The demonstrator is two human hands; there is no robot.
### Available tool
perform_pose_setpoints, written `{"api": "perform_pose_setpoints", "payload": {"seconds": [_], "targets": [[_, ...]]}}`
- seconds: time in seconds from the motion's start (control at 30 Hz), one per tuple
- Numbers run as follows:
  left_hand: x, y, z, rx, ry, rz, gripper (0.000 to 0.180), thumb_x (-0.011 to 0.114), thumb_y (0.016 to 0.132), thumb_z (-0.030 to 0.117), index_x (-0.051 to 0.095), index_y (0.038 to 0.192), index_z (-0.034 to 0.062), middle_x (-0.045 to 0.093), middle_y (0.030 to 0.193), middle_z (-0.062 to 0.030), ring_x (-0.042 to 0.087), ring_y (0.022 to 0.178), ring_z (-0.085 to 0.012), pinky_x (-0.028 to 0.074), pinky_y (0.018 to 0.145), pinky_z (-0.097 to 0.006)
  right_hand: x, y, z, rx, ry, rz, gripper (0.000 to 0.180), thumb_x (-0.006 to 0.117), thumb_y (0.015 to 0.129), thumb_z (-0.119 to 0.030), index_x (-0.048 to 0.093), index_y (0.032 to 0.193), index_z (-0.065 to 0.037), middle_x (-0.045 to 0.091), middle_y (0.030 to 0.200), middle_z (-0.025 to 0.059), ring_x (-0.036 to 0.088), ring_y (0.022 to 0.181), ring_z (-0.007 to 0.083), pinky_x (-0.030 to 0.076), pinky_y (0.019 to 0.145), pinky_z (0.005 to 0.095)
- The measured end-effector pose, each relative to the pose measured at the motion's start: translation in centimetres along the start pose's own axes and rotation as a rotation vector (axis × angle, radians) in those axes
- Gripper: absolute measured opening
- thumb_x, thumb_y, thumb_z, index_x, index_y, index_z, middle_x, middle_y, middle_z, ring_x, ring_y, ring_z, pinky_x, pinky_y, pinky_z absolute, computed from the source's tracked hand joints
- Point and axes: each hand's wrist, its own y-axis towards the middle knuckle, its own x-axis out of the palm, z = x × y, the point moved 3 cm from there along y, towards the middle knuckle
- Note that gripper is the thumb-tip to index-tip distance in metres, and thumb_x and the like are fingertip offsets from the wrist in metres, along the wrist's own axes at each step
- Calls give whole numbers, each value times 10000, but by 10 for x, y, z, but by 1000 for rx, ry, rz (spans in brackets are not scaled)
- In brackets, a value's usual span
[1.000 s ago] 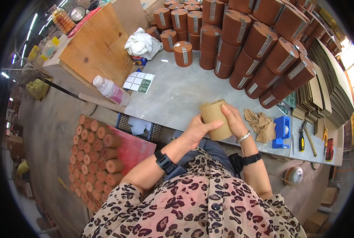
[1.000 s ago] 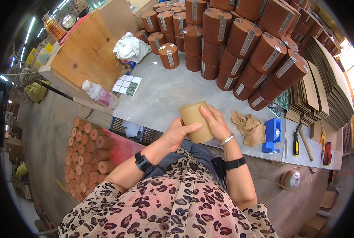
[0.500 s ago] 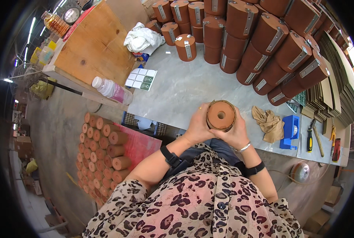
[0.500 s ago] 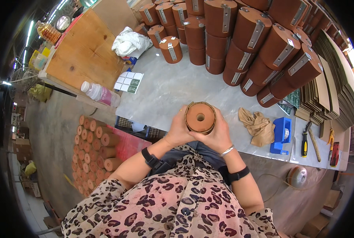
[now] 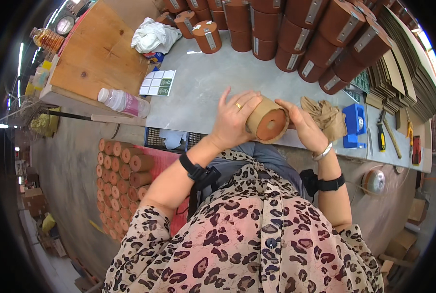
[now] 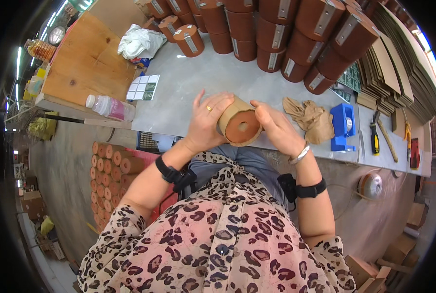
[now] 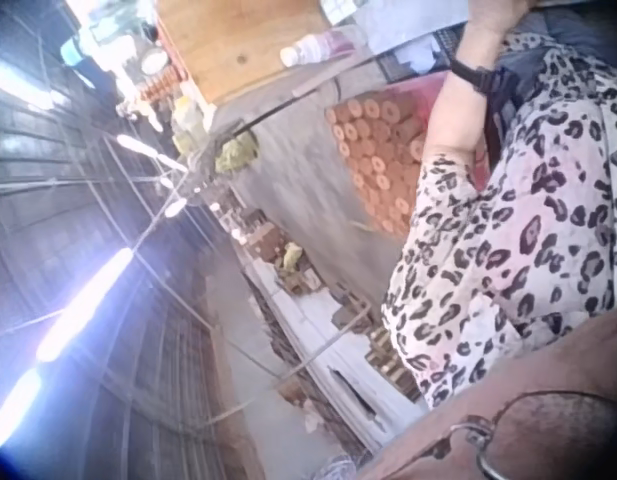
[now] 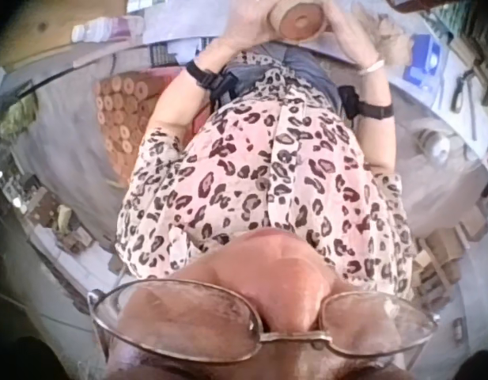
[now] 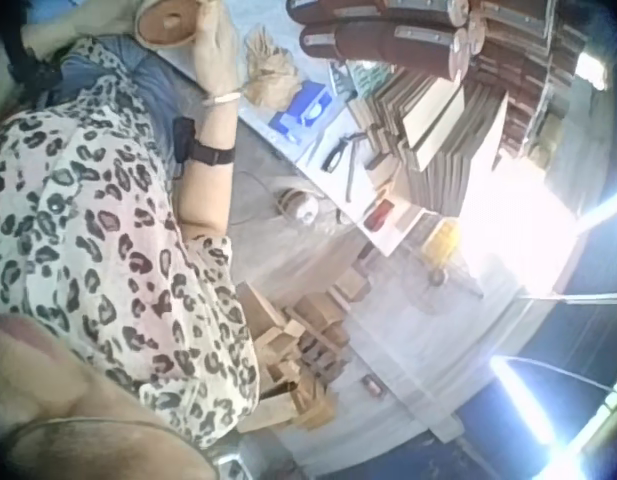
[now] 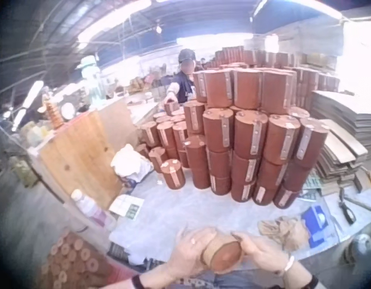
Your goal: Applying labels and paper wrapping to wooden cylinders and using a heat gun for finishing.
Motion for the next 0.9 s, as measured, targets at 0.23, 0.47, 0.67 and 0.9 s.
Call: {"api": "perform_pose_setpoints", "payload": {"seconds": [0.23, 0.47, 0.67, 0.9], "targets": [[-16, 16, 17, 475, 358, -78, 329, 609, 851, 177, 592, 1177, 214, 608, 1292, 21, 533, 1275, -174, 227, 1121, -629, 15, -19, -25, 18, -53, -105, 591, 588, 953, -438, 532, 1249, 71, 646, 1084, 148, 606, 992, 198, 489, 879, 336], [-19, 30, 33, 551, 436, -213, 530, 641, 853, 178, 497, 1361, 222, 468, 1450, -55, 429, 1371, -283, 254, 1162, -518, 14, -41, -11, -156, 110, 79, 739, 708, 873, -320, 395, 1411, 78, 601, 1232, 190, 584, 1122, 210, 475, 945, 327], [1, 31, 23, -550, -871, -284, 922, 803, 736, 166, 288, 1486, 17, 402, 1466, -173, 391, 1377, -290, 316, 1136, -412, 0, -38, 5, -350, -113, 354, 859, 766, 801, -297, 336, 1424, 111, 568, 1295, 265, 587, 1189, 314, 455, 998, 378], [37, 7, 14, -530, -983, -294, 879, 894, 659, 150, 409, 1377, 3, 541, 1309, -101, 511, 1231, -184, 402, 1072, -347, 3, -33, 14, -400, -426, 267, 884, 798, 726, -280, 344, 1408, 52, 569, 1256, 249, 533, 1208, 384, 420, 1023, 426]]}}
